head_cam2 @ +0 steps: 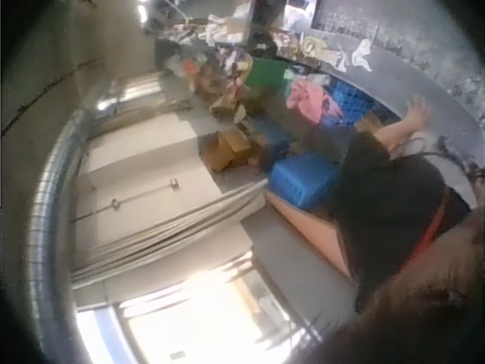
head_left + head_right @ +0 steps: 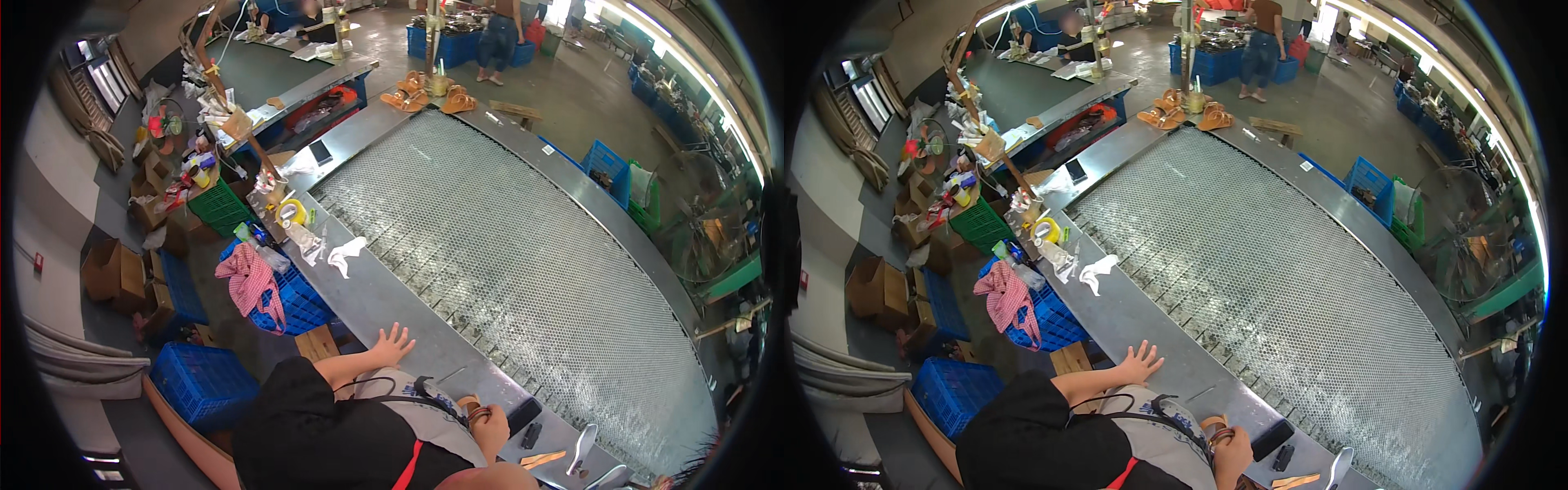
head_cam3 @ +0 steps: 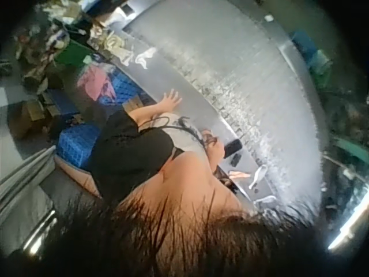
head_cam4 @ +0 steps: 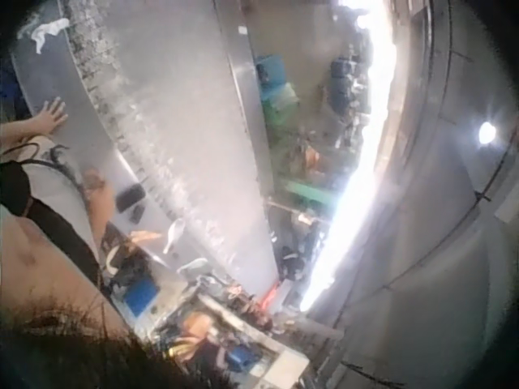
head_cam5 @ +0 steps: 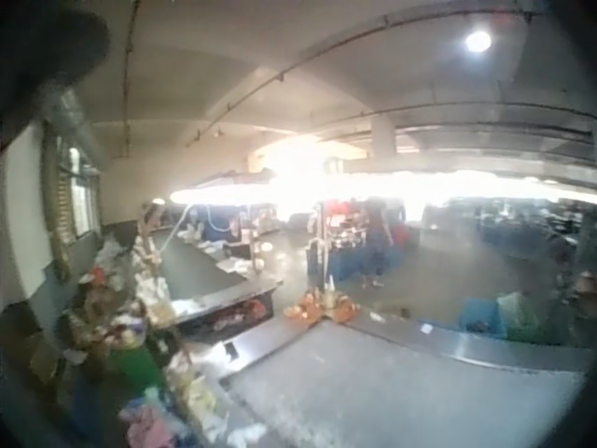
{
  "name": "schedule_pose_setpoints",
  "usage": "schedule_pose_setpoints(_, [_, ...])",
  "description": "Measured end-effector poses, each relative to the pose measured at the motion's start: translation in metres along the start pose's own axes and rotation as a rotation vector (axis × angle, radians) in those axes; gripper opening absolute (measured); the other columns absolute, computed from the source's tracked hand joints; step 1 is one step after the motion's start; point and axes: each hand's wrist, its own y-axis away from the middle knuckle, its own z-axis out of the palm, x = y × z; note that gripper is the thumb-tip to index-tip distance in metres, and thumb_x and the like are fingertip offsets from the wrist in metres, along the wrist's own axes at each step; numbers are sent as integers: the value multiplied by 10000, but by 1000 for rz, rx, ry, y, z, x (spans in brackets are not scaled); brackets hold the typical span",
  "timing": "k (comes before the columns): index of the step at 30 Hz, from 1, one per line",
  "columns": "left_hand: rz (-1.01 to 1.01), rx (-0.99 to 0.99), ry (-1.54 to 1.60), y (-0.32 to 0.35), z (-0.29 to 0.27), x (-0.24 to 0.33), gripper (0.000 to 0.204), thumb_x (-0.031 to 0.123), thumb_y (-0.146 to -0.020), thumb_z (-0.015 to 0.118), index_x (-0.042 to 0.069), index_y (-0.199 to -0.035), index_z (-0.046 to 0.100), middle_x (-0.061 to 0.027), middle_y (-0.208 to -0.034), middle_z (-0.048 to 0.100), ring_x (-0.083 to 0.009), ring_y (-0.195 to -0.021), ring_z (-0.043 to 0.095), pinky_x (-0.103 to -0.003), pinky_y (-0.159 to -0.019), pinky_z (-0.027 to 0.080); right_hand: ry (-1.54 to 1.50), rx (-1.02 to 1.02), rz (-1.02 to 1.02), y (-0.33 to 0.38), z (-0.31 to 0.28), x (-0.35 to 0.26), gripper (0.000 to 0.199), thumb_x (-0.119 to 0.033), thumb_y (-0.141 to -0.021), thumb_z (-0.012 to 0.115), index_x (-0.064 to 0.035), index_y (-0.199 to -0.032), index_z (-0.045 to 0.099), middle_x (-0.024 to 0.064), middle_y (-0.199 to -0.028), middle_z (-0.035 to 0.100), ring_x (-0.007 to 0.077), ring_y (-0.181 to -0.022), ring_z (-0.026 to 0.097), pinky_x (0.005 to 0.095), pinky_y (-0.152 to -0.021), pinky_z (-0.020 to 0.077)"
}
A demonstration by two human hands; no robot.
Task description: The recorder prepares a liquid adhesive using a syringe and a bottle before applying it to a shoe component.
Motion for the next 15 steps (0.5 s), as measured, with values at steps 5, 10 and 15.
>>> schedule_pose_setpoints(5, [23, 83, -8, -8, 6, -4, 960, 506, -767, 720, 156, -1543, 276, -289, -1550, 209, -602, -1397, 163, -781, -893, 361, 34, 47, 54, -4, 11, 20, 171, -183, -823, 589, -72, -922, 673, 158, -870, 682, 388, -784, 660, 469, -679, 525])
schedule_pose_setpoints(10, [14, 46, -25, -11, 7, 4, 904, 484, -796, 680, 153, -1540, 288, -293, -1543, 230, -601, -1396, 178, -780, -869, 364, -61, -65, 171, 0, 0, 9, 207, -267, -827, 628, -70, -876, 672, 165, -832, 678, 394, -758, 661, 481, -655, 520])
schedule_pose_setpoints(15, [-35, 8, 25, 0, 0, 4, 914, 492, -800, 669, 154, -1547, 266, -298, -1551, 217, -622, -1391, 170, -768, -885, 370, 18, 57, 23, -3, 2, 18, 175, -195, -803, 595, -76, -909, 667, 165, -825, 673, 391, -736, 657, 474, -663, 523])
